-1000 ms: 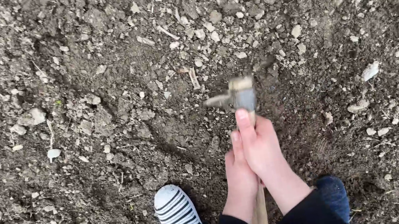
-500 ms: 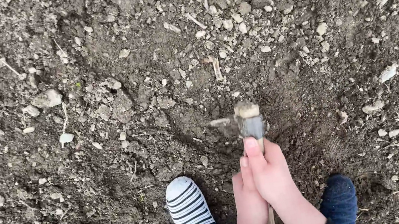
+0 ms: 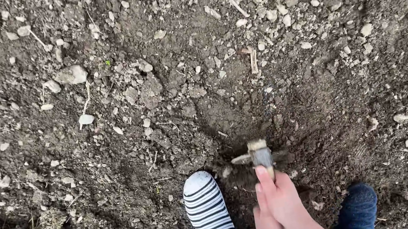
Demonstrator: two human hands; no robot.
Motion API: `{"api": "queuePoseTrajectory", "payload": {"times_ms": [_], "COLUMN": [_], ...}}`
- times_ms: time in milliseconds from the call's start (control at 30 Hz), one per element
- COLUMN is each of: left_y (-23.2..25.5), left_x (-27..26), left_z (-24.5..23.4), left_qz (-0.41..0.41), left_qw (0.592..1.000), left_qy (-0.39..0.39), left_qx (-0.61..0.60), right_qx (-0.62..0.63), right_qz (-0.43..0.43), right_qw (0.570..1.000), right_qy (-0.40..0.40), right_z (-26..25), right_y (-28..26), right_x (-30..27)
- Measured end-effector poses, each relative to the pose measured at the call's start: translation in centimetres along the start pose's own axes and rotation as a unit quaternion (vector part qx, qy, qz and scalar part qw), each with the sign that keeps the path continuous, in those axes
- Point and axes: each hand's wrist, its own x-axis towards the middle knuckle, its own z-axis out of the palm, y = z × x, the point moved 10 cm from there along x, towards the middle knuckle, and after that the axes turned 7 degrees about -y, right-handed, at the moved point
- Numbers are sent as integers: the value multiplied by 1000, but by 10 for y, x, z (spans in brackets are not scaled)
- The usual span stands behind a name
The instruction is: The person uses a hand pick to repeatedly dig and break up the dark, rocky soil on the ground.
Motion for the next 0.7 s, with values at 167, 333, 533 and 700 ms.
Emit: {"api": "queuePoseTrajectory", "payload": {"times_ms": [167,333,533,700], "left_y": [-23,96,179,141], "left_x": [-2,-49,-49,-55], "left_z": [-2,-25,-58,-53], "left_qz": [-39,153,345,244], "left_qw": [999,988,933,950], "left_qy": [6,19,87,14], "left_qx": [-8,-8,50,-193], "right_qx": [42,15,-27,-52], "right_qz": [58,-98,-258,-247], "right_qw": [997,995,966,966], "right_qy": [12,13,-14,-54], "right_z": [-3,-8,0,29], "right_y": [17,-111,-253,-214], "right_x": [-16,-18,-57,-39]}}
